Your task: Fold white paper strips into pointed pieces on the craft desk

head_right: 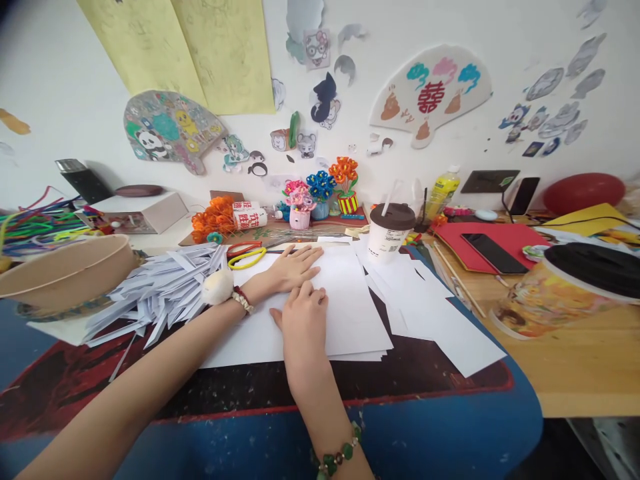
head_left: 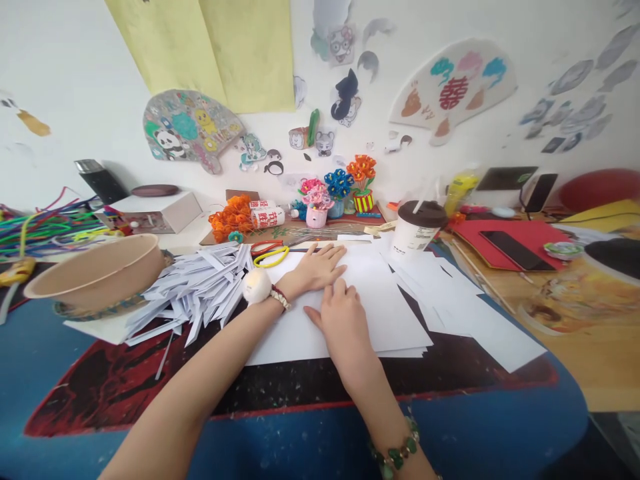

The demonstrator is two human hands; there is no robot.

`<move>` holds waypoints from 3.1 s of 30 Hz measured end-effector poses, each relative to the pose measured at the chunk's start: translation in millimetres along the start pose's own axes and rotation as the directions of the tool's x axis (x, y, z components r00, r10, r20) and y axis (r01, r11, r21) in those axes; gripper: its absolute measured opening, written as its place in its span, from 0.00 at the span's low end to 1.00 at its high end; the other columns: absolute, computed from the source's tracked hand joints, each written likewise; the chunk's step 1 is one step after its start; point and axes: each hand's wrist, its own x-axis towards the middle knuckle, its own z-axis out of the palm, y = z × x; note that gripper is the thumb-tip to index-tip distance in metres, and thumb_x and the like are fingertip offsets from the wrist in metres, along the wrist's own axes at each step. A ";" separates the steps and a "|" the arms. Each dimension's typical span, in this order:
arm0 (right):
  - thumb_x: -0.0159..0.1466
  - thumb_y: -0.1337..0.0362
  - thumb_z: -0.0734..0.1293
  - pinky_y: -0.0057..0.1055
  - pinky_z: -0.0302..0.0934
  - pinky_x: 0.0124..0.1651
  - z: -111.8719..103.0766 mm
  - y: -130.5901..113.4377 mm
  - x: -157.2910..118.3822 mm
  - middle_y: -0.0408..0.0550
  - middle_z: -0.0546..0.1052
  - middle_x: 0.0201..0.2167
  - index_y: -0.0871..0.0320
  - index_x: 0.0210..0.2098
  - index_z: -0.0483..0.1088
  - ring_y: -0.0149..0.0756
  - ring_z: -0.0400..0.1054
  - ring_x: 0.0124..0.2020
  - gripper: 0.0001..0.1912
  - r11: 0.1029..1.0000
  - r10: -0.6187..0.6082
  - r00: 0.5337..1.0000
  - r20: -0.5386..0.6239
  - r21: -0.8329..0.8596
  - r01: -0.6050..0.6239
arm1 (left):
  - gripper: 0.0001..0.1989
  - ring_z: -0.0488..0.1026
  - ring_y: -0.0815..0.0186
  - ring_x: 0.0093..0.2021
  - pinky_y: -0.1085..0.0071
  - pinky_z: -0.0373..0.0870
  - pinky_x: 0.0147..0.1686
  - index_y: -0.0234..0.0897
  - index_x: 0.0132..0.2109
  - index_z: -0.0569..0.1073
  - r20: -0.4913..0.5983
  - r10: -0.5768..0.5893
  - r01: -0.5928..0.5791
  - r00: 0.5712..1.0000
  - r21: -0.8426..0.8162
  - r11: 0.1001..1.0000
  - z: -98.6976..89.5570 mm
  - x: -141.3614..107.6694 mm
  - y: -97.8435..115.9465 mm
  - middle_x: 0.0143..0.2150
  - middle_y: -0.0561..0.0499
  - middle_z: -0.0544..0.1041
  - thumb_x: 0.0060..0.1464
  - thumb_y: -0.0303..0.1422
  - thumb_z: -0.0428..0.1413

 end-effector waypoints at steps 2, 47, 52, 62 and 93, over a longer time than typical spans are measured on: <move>0.65 0.55 0.64 0.41 0.63 0.42 -1.9 4.7 -1.3 0.68 0.71 0.46 0.72 0.50 0.70 0.52 0.68 0.43 0.24 1.000 -0.003 1.000 0.000 0.005 0.003 | 0.29 0.49 0.57 0.70 0.49 0.40 0.66 0.38 0.68 0.53 0.003 -0.003 0.003 1.000 -0.012 1.000 0.1 -0.5 0.0 0.70 0.46 0.55 0.66 0.45 0.34; 0.69 0.60 0.47 0.41 0.47 0.67 57.9 88.3 43.8 0.60 0.57 0.67 0.73 0.65 0.54 0.45 0.51 0.67 0.31 0.961 -0.273 0.945 -0.178 -0.018 0.275 | 0.26 0.48 0.67 0.70 0.62 0.36 0.68 0.40 0.69 0.52 0.024 0.265 -0.266 0.964 0.140 0.954 -37.4 -122.5 -27.1 0.69 0.50 0.58 0.68 0.39 0.36; 0.69 0.60 0.46 0.41 0.47 0.67 56.1 88.4 43.6 0.60 0.56 0.67 0.73 0.65 0.54 0.45 0.50 0.68 0.31 0.962 -0.270 0.951 -0.154 0.000 0.273 | 0.23 0.53 0.64 0.69 0.60 0.39 0.67 0.40 0.67 0.57 0.040 0.272 -0.275 0.961 0.189 0.943 -47.4 -150.0 -27.7 0.66 0.50 0.64 0.67 0.36 0.39; 0.69 0.60 0.47 0.40 0.46 0.68 57.5 89.2 43.6 0.60 0.57 0.67 0.73 0.65 0.54 0.44 0.50 0.68 0.31 0.961 -0.273 0.949 -0.159 0.006 0.277 | 0.22 0.66 0.56 0.57 0.58 0.53 0.59 0.34 0.56 0.71 0.054 0.184 -0.192 0.981 0.284 0.939 -74.0 -200.7 -0.2 0.53 0.48 0.77 0.53 0.22 0.51; 0.64 0.72 0.54 0.48 0.50 0.67 15.7 -0.2 10.9 0.57 0.62 0.65 0.62 0.61 0.63 0.43 0.54 0.66 0.26 0.744 -0.451 0.827 -0.336 0.371 0.556 | 0.21 0.68 0.52 0.51 0.51 0.62 0.50 0.39 0.50 0.75 -0.501 -0.356 0.450 0.789 0.075 0.890 -29.0 -229.8 51.1 0.54 0.47 0.76 0.52 0.18 0.50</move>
